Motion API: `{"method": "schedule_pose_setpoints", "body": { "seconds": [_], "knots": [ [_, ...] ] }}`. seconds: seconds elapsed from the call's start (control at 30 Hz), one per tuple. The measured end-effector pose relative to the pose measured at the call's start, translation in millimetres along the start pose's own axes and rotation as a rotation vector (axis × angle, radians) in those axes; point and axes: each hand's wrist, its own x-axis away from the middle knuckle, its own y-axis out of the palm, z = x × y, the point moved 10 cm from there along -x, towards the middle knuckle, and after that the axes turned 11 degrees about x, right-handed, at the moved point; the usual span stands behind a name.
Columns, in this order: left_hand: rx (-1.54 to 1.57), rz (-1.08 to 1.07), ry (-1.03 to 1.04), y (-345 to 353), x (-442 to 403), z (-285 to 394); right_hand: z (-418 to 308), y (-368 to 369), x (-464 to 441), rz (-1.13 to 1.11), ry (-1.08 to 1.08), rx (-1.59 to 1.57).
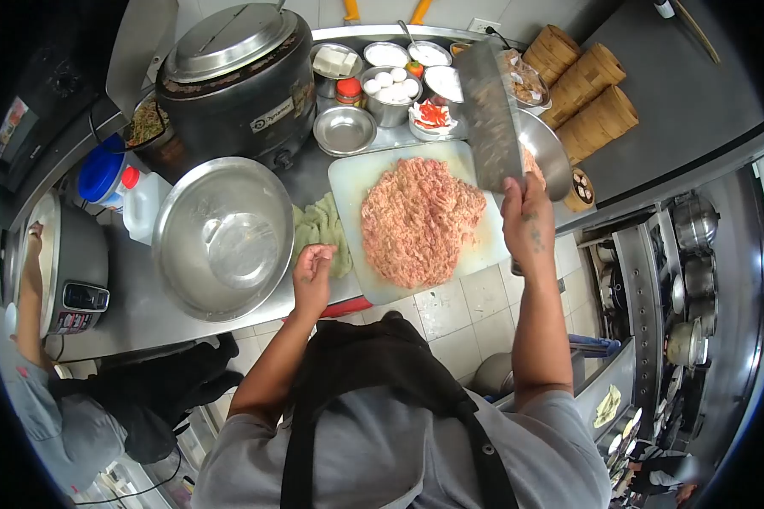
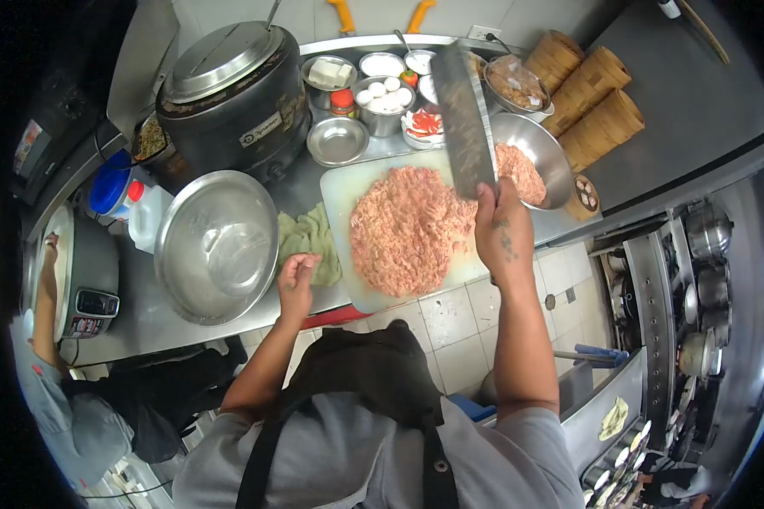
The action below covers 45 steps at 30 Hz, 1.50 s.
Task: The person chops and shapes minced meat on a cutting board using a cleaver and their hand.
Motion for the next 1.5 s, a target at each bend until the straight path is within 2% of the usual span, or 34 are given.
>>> {"method": "schedule_pose_setpoints", "body": {
  "seconds": [0.07,0.1,0.13,0.17,0.2,0.27,0.37,0.47,0.67,0.83,0.97,1.13,1.23,1.33,1.37,1.4,1.5],
  "knots": [
    [0.011,-0.008,-0.008,1.4,0.0,-1.8,5.8,14.0,5.7,0.197,0.01,0.002],
    [0.002,-0.016,-0.035,1.4,0.0,-4.0,33.6,50.5,7.7,0.199,0.041,-0.016],
    [-0.007,-0.028,-0.061,2.5,-0.4,-6.6,66.6,98.4,14.6,-0.067,0.205,0.204],
    [-0.008,-0.04,-0.069,3.8,0.2,-9.7,75.6,127.6,25.3,-0.167,0.001,0.23],
    [-0.011,-0.059,-0.078,5.0,0.1,-14.2,75.0,148.3,35.2,-0.376,-0.059,0.373],
    [-0.026,-0.098,-0.054,12.1,-13.9,-16.8,89.1,130.5,34.1,-0.364,0.035,0.312],
    [-0.031,-0.112,-0.056,15.8,-2.2,-25.4,123.2,104.2,43.5,-0.24,0.005,0.131],
    [0.022,-0.142,-0.046,29.2,-4.3,-36.3,129.7,56.1,67.0,-0.329,0.338,-0.429],
    [-0.042,-0.166,0.001,56.6,-1.8,-43.3,238.4,62.7,144.2,-0.407,0.617,-0.545],
    [-0.116,-0.148,-0.055,64.0,-4.5,-57.3,285.6,92.3,154.3,-0.442,0.655,-0.565],
    [-0.155,-0.12,-0.033,68.3,-10.2,-61.4,287.0,129.6,107.7,-0.52,0.582,-0.595],
    [-0.149,-0.059,0.019,67.7,-7.0,-74.3,246.4,160.2,27.6,-0.722,0.316,-0.419],
    [-0.1,-0.028,0.03,70.4,-4.6,-75.3,196.6,158.2,-4.8,-0.534,-0.159,-0.129],
    [-0.119,-0.05,0.015,75.7,-1.8,-64.6,140.2,130.1,9.4,-0.541,-0.174,0.111],
    [-0.091,-0.063,0.021,80.1,-2.2,-60.3,124.9,138.5,20.5,-0.56,-0.293,0.33],
    [-0.061,-0.076,0.026,84.6,-5.2,-56.8,100.6,130.7,33.6,-0.548,-0.286,0.447],
    [-0.005,-0.111,0.036,92.7,-15.4,-48.7,71.1,146.2,64.0,-0.506,-0.261,0.48]
  ]
}}
